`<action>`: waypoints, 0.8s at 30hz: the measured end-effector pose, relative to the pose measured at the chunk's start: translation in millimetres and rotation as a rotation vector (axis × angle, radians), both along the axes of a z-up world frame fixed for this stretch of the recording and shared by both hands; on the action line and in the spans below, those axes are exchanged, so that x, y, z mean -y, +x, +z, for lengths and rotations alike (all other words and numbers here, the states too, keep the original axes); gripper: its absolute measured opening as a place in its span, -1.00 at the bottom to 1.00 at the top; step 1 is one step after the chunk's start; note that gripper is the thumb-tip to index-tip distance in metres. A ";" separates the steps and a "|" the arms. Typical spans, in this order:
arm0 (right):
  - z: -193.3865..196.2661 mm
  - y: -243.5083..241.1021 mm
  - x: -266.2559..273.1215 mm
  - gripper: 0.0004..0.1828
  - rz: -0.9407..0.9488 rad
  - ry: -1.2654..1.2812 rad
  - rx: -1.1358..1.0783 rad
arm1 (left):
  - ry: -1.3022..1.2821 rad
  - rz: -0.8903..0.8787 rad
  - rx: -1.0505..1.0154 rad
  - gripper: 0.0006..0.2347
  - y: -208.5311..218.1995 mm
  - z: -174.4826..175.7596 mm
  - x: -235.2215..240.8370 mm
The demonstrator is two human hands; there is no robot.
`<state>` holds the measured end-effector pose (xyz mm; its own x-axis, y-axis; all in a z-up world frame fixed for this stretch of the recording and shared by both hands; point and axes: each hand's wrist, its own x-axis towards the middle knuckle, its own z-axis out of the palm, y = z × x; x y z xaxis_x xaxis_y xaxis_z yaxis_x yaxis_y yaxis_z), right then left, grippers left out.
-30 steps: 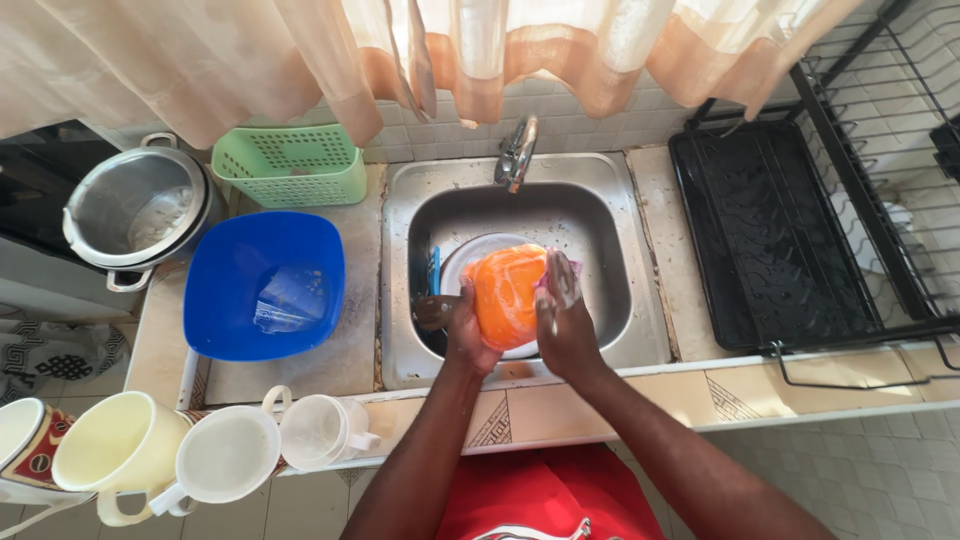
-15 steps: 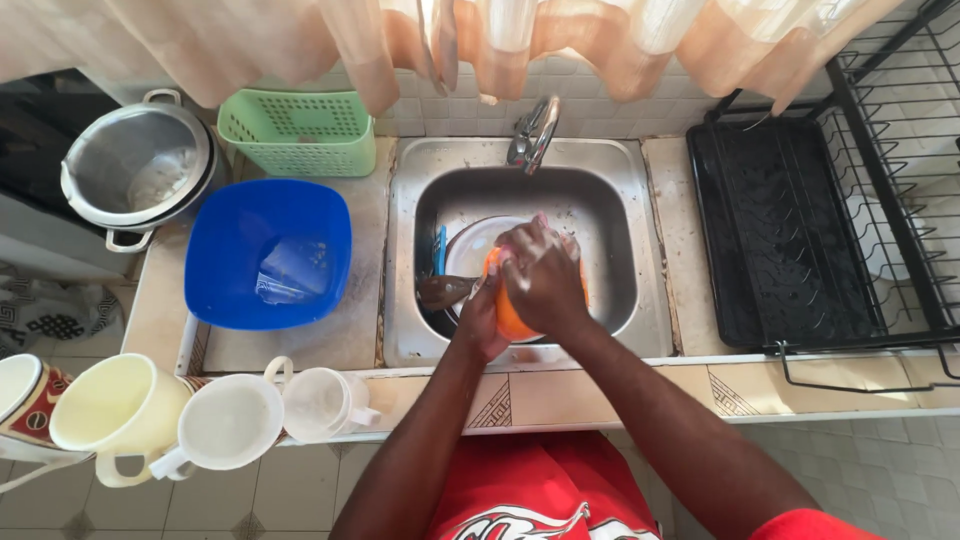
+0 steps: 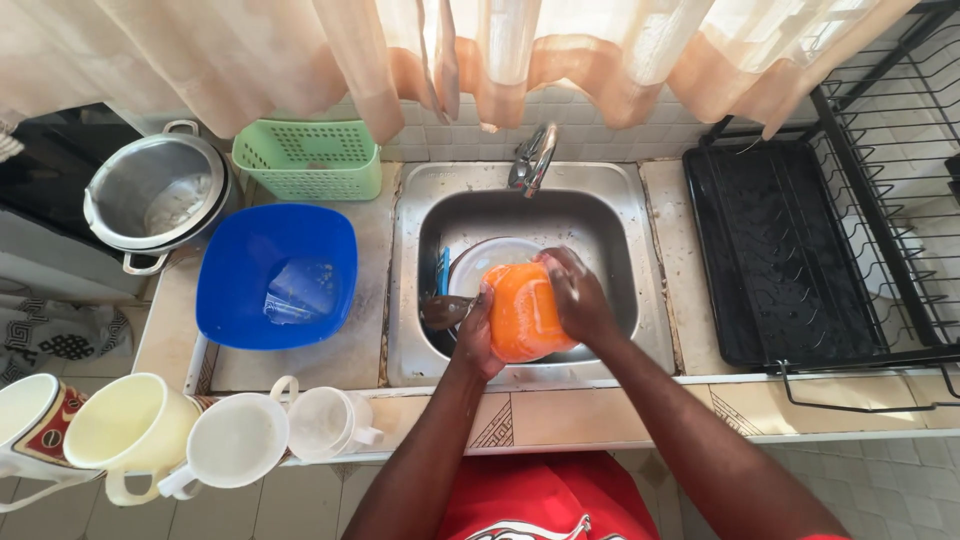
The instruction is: Washing and rinsing dishes in a kitchen sink using a sponge and soap
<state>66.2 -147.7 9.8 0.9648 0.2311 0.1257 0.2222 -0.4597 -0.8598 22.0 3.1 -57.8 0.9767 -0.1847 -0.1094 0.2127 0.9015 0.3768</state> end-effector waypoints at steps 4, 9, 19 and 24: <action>-14.9 -25.2 -4.3 -0.56 0.004 0.062 0.164 | 0.022 0.024 -0.037 -0.55 -7.2 26.0 2.3; 0.0 -51.7 -21.7 -0.35 -0.053 -0.248 0.366 | 0.046 0.008 -0.046 -0.54 -4.0 26.8 -1.6; -4.8 -32.8 -31.5 -0.18 -0.131 -0.408 0.150 | 0.069 0.021 0.041 -0.67 -8.8 40.7 4.8; 10.5 -29.1 -27.3 -0.54 -0.177 -0.234 0.110 | 0.084 -0.024 0.083 -0.69 -13.3 26.7 6.3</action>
<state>37.1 -120.3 20.3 0.9762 0.0955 0.1945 0.2065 -0.6822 -0.7014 8.8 -3.2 -31.1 0.9785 -0.2013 -0.0442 0.1983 0.8610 0.4683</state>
